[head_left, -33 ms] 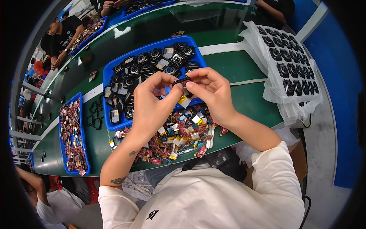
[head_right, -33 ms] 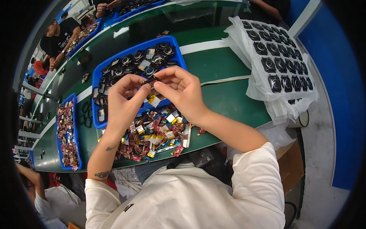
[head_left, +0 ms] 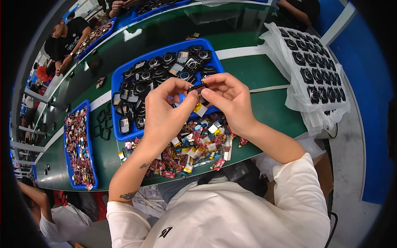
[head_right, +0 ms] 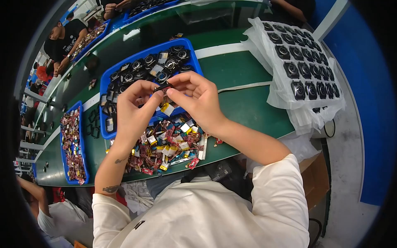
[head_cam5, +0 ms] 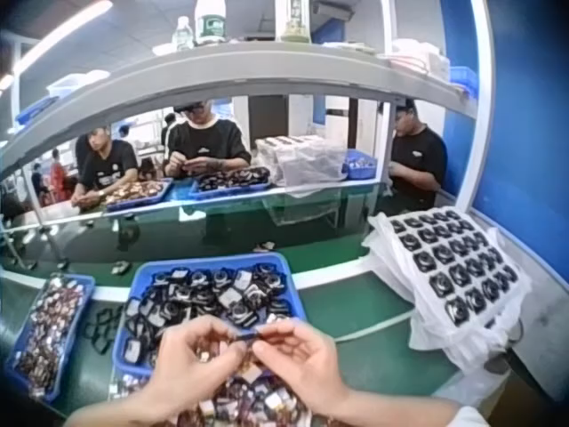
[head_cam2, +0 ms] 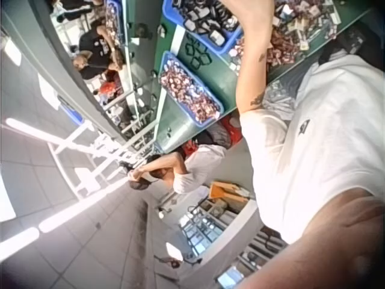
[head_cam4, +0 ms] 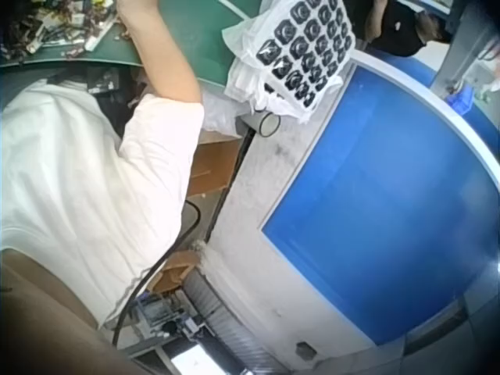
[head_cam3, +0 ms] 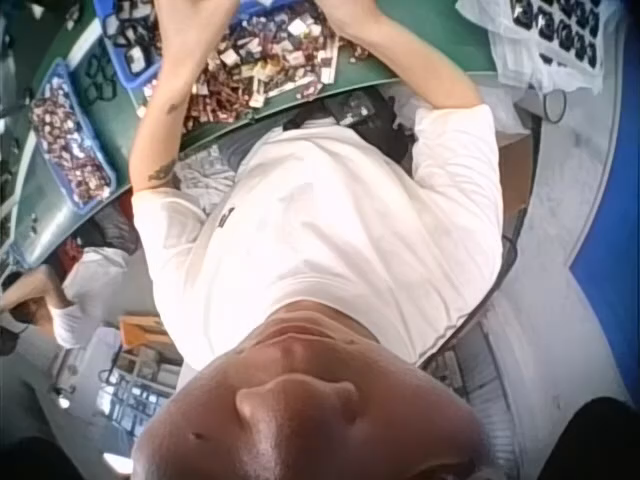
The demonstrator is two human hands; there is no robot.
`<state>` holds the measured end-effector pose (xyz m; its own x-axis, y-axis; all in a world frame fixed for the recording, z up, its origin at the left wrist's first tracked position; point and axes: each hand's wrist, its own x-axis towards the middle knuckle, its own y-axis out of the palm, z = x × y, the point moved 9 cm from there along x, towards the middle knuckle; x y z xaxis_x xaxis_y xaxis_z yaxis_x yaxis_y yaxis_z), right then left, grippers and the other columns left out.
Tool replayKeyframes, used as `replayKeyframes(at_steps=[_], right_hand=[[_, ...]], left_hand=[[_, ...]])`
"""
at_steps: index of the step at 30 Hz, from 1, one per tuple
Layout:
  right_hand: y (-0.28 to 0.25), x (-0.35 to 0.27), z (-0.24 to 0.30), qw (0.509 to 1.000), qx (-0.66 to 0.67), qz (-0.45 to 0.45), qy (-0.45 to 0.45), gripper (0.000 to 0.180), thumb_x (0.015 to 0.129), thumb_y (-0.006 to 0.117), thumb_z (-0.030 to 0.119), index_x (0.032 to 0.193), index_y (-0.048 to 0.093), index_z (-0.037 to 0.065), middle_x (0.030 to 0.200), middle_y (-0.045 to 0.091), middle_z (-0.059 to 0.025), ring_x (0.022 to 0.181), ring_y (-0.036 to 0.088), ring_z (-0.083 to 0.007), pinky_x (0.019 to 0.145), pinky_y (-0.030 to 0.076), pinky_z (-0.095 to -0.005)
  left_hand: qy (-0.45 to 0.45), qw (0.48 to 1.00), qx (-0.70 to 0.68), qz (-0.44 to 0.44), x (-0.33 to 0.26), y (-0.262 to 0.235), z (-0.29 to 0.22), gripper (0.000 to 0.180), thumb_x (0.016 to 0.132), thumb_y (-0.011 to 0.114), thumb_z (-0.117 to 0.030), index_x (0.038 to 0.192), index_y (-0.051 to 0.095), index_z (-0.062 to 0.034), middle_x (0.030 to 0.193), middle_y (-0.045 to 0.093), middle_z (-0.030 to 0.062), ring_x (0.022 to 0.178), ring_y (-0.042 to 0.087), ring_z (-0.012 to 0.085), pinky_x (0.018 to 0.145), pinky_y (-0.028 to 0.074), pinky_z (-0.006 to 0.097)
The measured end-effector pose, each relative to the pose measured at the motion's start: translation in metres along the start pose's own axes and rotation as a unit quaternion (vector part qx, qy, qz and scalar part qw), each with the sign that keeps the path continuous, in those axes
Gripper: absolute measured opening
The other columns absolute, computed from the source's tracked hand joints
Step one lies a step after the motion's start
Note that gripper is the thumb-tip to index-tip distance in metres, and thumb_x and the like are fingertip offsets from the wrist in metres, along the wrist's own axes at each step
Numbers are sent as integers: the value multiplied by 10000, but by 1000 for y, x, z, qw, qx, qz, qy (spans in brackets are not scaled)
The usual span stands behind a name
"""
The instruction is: Manually assembling small electronic components on a factory assembly line.
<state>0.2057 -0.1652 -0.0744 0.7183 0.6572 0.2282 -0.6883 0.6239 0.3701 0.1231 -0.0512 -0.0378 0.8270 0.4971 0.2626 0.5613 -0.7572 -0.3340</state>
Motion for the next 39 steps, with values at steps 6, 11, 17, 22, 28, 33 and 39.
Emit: replayKeyframes(at_steps=[6, 11, 17, 22, 28, 33, 39], right_hand=[[1, 2, -2, 1000, 17, 7, -9, 215, 827, 659, 8, 1027, 588, -23, 948, 639, -96, 852, 619, -110, 743, 521, -225], [0, 0, -2, 1000, 3, 4, -16, 196, 829, 647, -6, 1015, 588, -21, 942, 637, -94, 853, 619, -111, 759, 522, -229], [-1, -1, 3, 999, -7, 1, -43, 183, 831, 631, -18, 1007, 582, -26, 944, 635, -94, 853, 618, -111, 761, 519, -230], [-4, -2, 4, 998, -21, -7, -54, 186, 827, 637, -16, 1003, 579, -32, 933, 632, -93, 854, 618, -107, 756, 516, -228], [-1, -4, 8, 997, -38, -10, -72, 182, 823, 638, -23, 994, 577, -40, 928, 631, -97, 852, 622, -107, 731, 520, -218], [-3, -5, 6, 997, -31, -21, -64, 185, 825, 645, -15, 996, 579, -42, 919, 637, -100, 826, 628, -105, 710, 527, -211], [-4, -4, 3, 997, -31, -38, -52, 190, 816, 665, -3, 987, 589, -38, 899, 638, -96, 792, 628, -99, 688, 525, -205]], left_hand=[[-5, 1000, 17, -4, 0, 0, 3, 138, 736, 681, -124, 783, 648, 1, 643, 580, -2, 600, 449, 48, 527, 377, 214], [6, 1000, 27, -3, 0, 1, 0, 139, 733, 683, -125, 780, 649, 0, 645, 582, -1, 602, 451, 50, 525, 379, 218], [-4, 1000, 16, 24, -2, 2, -3, 184, 730, 702, -131, 844, 659, 7, 723, 616, 4, 632, 475, 61, 581, 411, 223], [33, 998, 31, 51, -10, 0, -14, 274, 731, 713, -130, 964, 672, 7, 804, 633, 14, 684, 487, 62, 649, 431, 226], [-12, 998, -11, 63, -10, 1, -6, 311, 722, 719, -113, 998, 666, 20, 817, 636, 19, 693, 489, 61, 665, 444, 221], [14, 999, 12, 42, -9, 1, -8, 292, 724, 714, -98, 988, 663, 17, 812, 639, 34, 682, 498, 66, 651, 449, 227], [178, 960, 209, -50, -15, -1, -42, 319, 687, 726, -96, 988, 631, -51, 827, 645, 45, 698, 570, 150, 673, 452, 297]])
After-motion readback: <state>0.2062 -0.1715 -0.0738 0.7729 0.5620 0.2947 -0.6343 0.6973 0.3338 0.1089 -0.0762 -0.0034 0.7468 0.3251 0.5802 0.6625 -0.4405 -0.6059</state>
